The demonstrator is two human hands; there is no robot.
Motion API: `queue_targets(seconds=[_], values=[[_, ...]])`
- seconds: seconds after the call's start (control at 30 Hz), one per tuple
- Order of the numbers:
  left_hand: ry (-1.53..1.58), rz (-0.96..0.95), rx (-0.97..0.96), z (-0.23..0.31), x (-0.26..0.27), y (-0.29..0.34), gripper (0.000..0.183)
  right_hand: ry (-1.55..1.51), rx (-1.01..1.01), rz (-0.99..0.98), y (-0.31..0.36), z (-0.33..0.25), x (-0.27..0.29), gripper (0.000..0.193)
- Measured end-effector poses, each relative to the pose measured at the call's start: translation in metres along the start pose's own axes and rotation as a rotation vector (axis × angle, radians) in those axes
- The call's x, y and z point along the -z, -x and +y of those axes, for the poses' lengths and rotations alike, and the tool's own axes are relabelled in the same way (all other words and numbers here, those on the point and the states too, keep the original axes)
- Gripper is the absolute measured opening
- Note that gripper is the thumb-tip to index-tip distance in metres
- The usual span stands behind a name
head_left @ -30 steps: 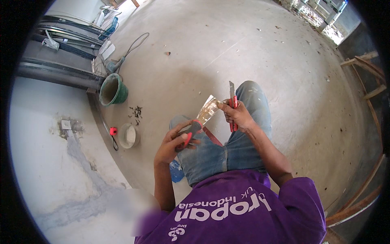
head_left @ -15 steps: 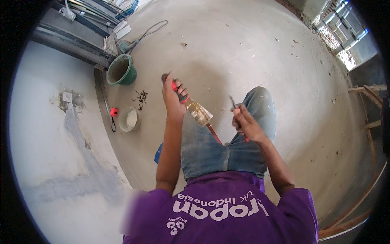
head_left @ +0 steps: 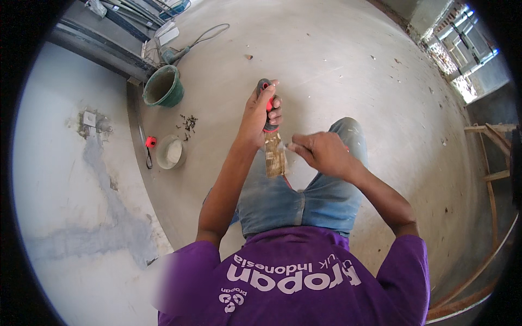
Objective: The person sits on the floor and uses a small putty knife to scrape residue from a larger trowel. They then scoop white plaster from a bucket and apply it to a damaged section of the wall using the trowel, smoothing the surface.
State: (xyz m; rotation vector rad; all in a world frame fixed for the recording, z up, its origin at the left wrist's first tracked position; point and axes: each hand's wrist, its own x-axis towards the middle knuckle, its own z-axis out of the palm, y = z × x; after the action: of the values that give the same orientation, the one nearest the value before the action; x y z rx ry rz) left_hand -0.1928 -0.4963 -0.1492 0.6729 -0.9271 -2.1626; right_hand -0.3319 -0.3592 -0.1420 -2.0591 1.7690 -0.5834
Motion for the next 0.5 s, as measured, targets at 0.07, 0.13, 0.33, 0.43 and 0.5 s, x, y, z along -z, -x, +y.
queue_targets(seconds=[0.07,0.13,0.33,0.43,0.5], values=[[-0.036,0.011,-0.012,0.003,0.003,0.001,0.037,0.030,0.022,-0.009,-0.003,-0.001,-0.002,0.029],[-0.022,0.003,0.010,0.004,0.002,0.003,0.036,0.083,0.049,0.043,-0.012,-0.001,0.005,0.029],[-0.022,0.006,-0.024,0.010,0.007,-0.003,0.034,0.081,0.077,-0.077,-0.003,0.000,-0.003,0.027],[-0.008,0.005,0.007,0.011,0.001,-0.003,0.034,0.069,0.050,0.057,-0.017,0.001,0.004,0.026],[0.006,0.007,0.004,0.012,0.002,-0.005,0.034,0.075,0.043,-0.045,-0.003,-0.001,0.001,0.026]])
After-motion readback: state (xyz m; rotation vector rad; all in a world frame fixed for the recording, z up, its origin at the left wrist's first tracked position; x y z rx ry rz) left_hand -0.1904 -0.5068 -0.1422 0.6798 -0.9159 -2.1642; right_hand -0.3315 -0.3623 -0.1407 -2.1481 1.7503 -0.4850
